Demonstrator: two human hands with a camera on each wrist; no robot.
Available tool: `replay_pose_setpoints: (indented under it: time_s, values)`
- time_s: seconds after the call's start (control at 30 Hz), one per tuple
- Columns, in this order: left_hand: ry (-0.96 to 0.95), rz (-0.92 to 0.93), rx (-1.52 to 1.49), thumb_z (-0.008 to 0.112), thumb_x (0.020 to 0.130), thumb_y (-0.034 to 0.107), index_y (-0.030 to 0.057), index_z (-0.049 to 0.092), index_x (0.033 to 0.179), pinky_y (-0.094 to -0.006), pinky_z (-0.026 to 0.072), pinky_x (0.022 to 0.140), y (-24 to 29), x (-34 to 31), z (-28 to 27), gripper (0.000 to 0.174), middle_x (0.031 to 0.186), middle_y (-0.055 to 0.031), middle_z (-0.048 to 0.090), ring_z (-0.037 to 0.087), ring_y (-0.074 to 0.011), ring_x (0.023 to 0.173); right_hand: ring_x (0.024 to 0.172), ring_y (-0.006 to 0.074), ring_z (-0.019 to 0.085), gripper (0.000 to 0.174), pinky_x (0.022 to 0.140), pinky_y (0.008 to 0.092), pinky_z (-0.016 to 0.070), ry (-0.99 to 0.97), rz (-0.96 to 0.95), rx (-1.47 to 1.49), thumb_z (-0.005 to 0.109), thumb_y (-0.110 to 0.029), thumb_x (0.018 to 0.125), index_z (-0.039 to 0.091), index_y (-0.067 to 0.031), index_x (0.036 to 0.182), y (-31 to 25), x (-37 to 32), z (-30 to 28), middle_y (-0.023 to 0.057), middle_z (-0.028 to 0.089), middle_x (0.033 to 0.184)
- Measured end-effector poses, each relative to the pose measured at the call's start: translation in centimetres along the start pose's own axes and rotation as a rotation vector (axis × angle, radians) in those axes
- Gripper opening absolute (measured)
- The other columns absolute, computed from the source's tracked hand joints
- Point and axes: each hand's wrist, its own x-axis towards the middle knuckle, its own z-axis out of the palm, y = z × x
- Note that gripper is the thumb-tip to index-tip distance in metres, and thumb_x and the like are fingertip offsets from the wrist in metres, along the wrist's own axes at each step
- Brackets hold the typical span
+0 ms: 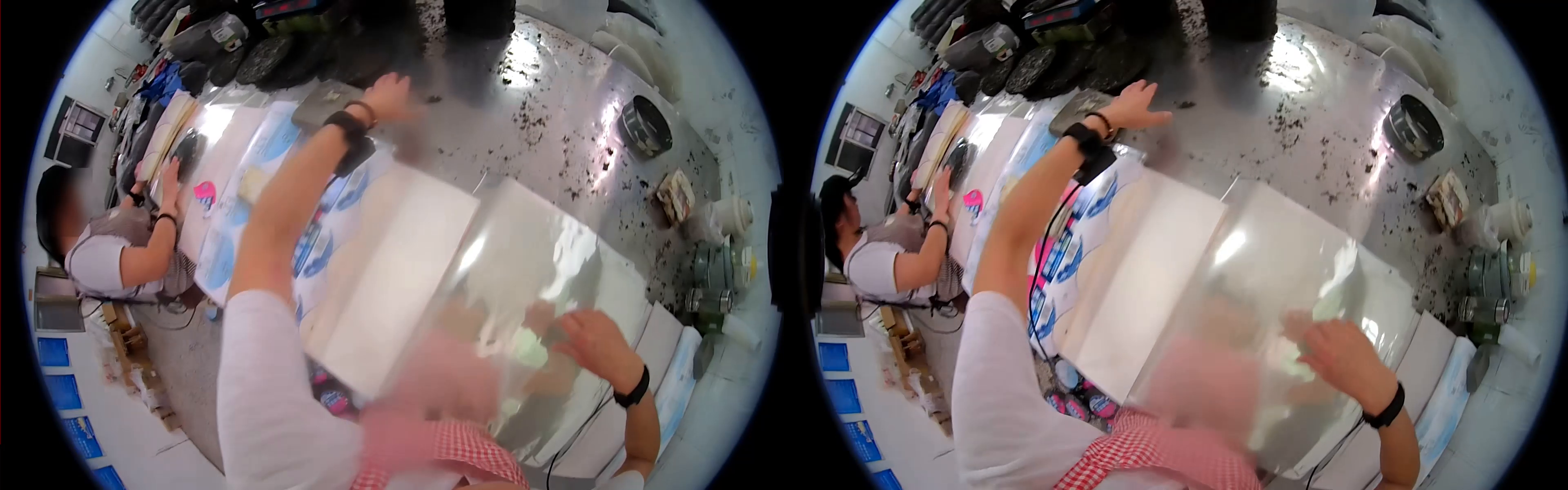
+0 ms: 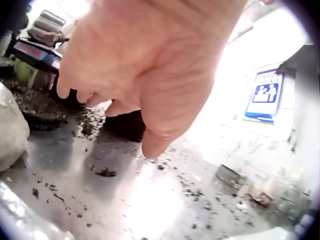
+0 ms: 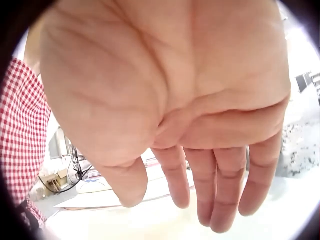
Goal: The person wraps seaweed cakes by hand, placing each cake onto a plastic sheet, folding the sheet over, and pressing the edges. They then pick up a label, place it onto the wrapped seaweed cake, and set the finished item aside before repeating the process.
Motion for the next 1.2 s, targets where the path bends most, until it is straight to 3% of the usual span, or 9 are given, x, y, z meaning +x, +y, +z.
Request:
replay_pose_setpoints:
  time_s: [0.17, 0.27, 0.53, 0.67, 0.87, 0.9, 1.0, 1.03, 1.2]
  values:
    - [0.160, -0.371, -0.022, 0.058, 0.078, 0.067, -0.0051, 0.050, 0.126, -0.0549, 0.0443, 0.094, -7.4, 12.3, 5.5, 0.088, 0.138, -0.0265, 0.043, 0.044, -0.0380, 0.127, 0.090, 0.0314, 0.060, 0.036, 0.080, 0.0401, 0.0475, -0.229, 0.234, 0.097, 0.074, -0.023, 0.076, 0.061, -0.0066, 0.106, 1.4, -3.1, 0.3, 0.0123, 0.063, 0.094]
    - [0.178, -0.626, -0.027, 0.049, 0.071, 0.083, -0.0051, 0.039, 0.139, -0.0499, 0.0233, 0.112, -8.5, 13.5, 8.4, 0.112, 0.146, -0.0248, 0.035, 0.030, -0.0405, 0.137, 0.090, 0.0307, 0.060, 0.037, 0.081, 0.0403, 0.0471, -0.146, 0.308, 0.120, 0.074, -0.024, 0.076, 0.061, -0.0060, 0.107, 1.9, -5.4, 1.5, 0.0113, 0.063, 0.094]
    - [0.157, -0.114, -0.146, 0.052, 0.071, 0.081, 0.0058, 0.041, 0.141, -0.0583, 0.0255, 0.108, 7.9, 14.2, 8.9, 0.103, 0.152, -0.0177, 0.027, 0.021, -0.0333, 0.143, 0.090, 0.0290, 0.059, 0.038, 0.081, 0.0395, 0.0461, -0.109, 0.201, 0.053, 0.073, -0.023, 0.077, 0.058, -0.0063, 0.109, 1.4, -1.7, -0.5, 0.0100, 0.063, 0.098]
    - [0.092, 0.465, -0.236, 0.058, 0.080, 0.065, 0.0056, 0.045, 0.138, -0.0523, 0.0291, 0.109, 18.4, 9.5, 10.0, 0.084, 0.150, -0.0191, 0.032, 0.026, -0.0339, 0.141, 0.088, 0.0316, 0.061, 0.036, 0.077, 0.0414, 0.0485, -0.036, 0.162, 0.102, 0.071, -0.025, 0.080, 0.059, -0.0065, 0.109, 2.5, -0.3, -2.1, 0.0123, 0.063, 0.099]
    - [0.003, 0.700, -0.482, 0.059, 0.086, 0.052, 0.0061, 0.051, 0.131, -0.0448, 0.0331, 0.108, 26.1, 6.5, 7.8, 0.065, 0.144, -0.0138, 0.042, 0.038, -0.0322, 0.134, 0.096, 0.0424, 0.059, 0.048, 0.084, 0.0459, 0.0481, 0.607, 0.431, -0.071, 0.055, -0.039, 0.094, 0.053, 0.0024, 0.118, 17.2, 4.1, -0.5, 0.0246, 0.061, 0.104]
    - [0.287, 0.702, -0.643, 0.061, 0.087, 0.049, 0.0011, 0.056, 0.124, -0.0435, 0.0382, 0.103, 26.3, 7.6, 9.8, 0.061, 0.141, -0.0178, 0.044, 0.045, -0.0334, 0.127, 0.100, 0.0429, 0.058, 0.054, 0.088, 0.0456, 0.0467, 0.672, 0.589, -0.006, 0.056, -0.042, 0.092, 0.052, 0.0048, 0.119, 20.5, 5.5, -0.4, 0.0270, 0.060, 0.108]
    - [0.465, 0.228, -0.491, 0.065, 0.085, 0.047, -0.0064, 0.057, 0.117, -0.0441, 0.0430, 0.097, 27.8, 9.5, 11.5, 0.063, 0.132, -0.0237, 0.052, 0.053, -0.0354, 0.118, 0.108, 0.0442, 0.057, 0.069, 0.098, 0.0457, 0.0423, 0.913, 0.916, 0.445, 0.060, -0.049, 0.087, 0.048, 0.0092, 0.122, 31.2, 10.6, 1.6, 0.0323, 0.059, 0.113]
    - [0.035, 0.072, -0.695, 0.071, 0.082, 0.043, -0.0130, 0.054, 0.117, -0.0436, 0.0473, 0.091, 28.5, 8.1, 7.5, 0.068, 0.120, -0.0287, 0.059, 0.059, -0.0367, 0.108, 0.111, 0.0443, 0.055, 0.069, 0.099, 0.0469, 0.0413, 0.837, 0.993, 0.371, 0.060, -0.049, 0.087, 0.046, 0.0081, 0.124, 33.0, 12.2, 2.1, 0.0314, 0.058, 0.116]
    - [-0.112, -0.011, -1.122, 0.074, 0.082, 0.024, -0.0047, 0.061, 0.105, -0.0384, 0.0503, 0.072, 30.1, 10.1, 10.3, 0.040, 0.097, -0.0163, 0.066, 0.064, -0.0268, 0.086, 0.121, 0.0490, 0.043, 0.068, 0.103, 0.0493, 0.0377, 0.964, 1.029, 0.674, 0.063, -0.035, 0.088, 0.035, 0.0111, 0.130, 29.1, 15.3, -0.2, 0.0355, 0.038, 0.134]
